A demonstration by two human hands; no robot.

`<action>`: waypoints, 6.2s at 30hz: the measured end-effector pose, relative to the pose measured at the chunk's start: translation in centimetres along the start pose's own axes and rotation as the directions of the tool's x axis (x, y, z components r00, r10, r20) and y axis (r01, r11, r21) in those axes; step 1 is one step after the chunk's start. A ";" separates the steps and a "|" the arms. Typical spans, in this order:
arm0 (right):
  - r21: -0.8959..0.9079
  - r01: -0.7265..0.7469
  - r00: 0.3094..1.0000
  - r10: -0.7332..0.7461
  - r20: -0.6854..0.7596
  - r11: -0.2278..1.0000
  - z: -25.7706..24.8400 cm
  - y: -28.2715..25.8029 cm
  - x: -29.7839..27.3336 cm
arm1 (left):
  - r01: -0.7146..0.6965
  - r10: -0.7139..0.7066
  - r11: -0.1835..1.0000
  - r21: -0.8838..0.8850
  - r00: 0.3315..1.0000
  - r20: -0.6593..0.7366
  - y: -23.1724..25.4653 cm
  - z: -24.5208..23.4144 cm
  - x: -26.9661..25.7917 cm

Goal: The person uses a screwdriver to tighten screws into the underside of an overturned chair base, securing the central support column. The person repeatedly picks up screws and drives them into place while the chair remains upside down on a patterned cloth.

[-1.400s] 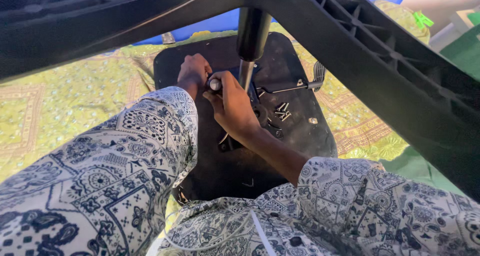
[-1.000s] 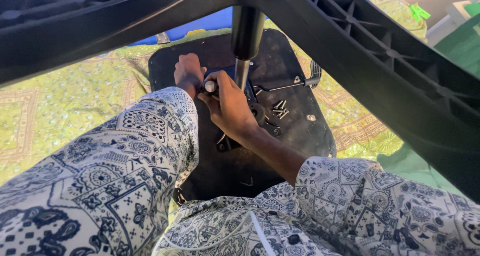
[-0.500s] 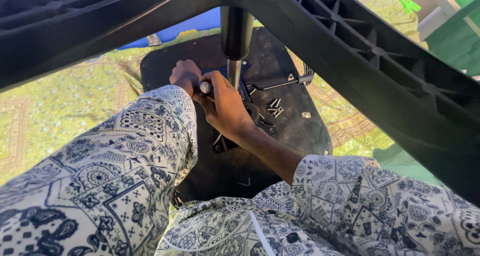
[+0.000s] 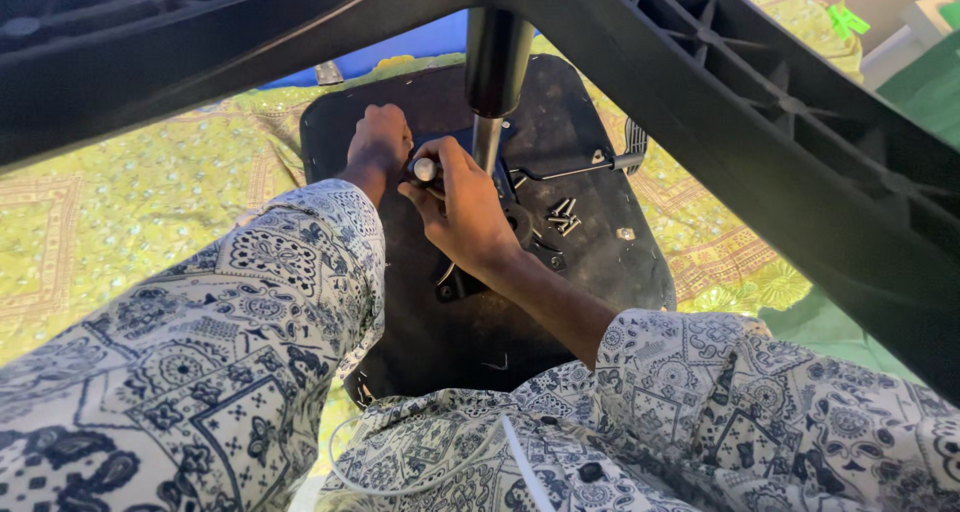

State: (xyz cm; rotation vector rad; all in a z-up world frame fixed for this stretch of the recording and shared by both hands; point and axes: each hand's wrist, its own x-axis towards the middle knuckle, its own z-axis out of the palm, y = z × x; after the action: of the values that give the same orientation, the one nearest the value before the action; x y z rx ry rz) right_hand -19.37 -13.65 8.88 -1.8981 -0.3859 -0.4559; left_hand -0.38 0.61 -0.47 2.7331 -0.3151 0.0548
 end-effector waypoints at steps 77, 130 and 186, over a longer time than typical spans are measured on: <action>0.038 -0.746 0.649 0.713 0.266 0.665 -12.3 3.1 -6.5 | 0.541 0.133 0.400 -0.740 0.765 0.630 11.0 -3.1 -20.3; 0.098 -0.876 0.482 0.842 0.242 0.473 -16.7 22.3 -9.1 | 0.150 0.703 -0.287 -0.946 0.704 -0.102 22.9 -11.1 -15.6; -0.439 -0.717 0.548 0.827 0.126 0.542 -17.8 16.2 -7.3 | -0.265 0.380 0.005 -0.964 0.892 -0.243 29.4 -11.8 -11.0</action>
State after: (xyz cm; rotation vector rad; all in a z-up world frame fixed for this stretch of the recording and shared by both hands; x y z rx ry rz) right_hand -20.49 -36.38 -1.84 -2.2519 0.4118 0.4547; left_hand -17.69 -19.05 20.52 1.1574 -0.6987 -0.1281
